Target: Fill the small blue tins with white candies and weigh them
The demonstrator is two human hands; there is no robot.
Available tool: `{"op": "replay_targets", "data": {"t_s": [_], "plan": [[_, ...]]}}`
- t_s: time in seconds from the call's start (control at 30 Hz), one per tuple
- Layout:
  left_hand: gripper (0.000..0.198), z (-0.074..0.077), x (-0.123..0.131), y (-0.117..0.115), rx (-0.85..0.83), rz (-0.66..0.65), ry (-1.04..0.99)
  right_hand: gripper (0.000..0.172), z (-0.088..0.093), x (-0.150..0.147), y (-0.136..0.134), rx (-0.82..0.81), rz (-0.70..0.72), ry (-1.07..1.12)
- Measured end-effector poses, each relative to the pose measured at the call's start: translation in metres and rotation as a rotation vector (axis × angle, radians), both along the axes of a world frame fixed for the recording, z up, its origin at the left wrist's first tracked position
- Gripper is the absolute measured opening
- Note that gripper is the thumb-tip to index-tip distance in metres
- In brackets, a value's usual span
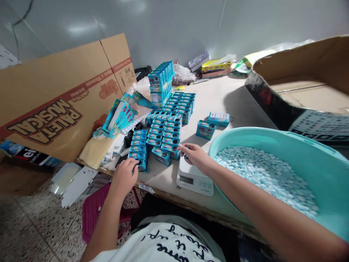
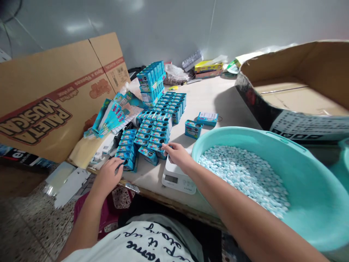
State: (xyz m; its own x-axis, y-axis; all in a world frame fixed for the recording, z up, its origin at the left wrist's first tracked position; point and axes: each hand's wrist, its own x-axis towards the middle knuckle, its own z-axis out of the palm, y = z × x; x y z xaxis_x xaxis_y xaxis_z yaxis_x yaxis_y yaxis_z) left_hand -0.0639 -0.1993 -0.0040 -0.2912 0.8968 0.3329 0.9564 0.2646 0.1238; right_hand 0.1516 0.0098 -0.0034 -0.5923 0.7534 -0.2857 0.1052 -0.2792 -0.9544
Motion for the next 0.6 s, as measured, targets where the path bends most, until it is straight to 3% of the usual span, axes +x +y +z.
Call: {"op": "replay_targets", "data": {"t_s": [0.27,0.6], "plan": [[0.028,0.000,0.023,-0.005,-0.121,0.038,0.177,0.035,-0.003,0.001,0.001,0.040,0.028,-0.044],[0.033,-0.002,0.018,-0.002,-0.122,-0.003,0.235,0.033,-0.002,0.000,-0.004,0.095,0.062,-0.098]]}}
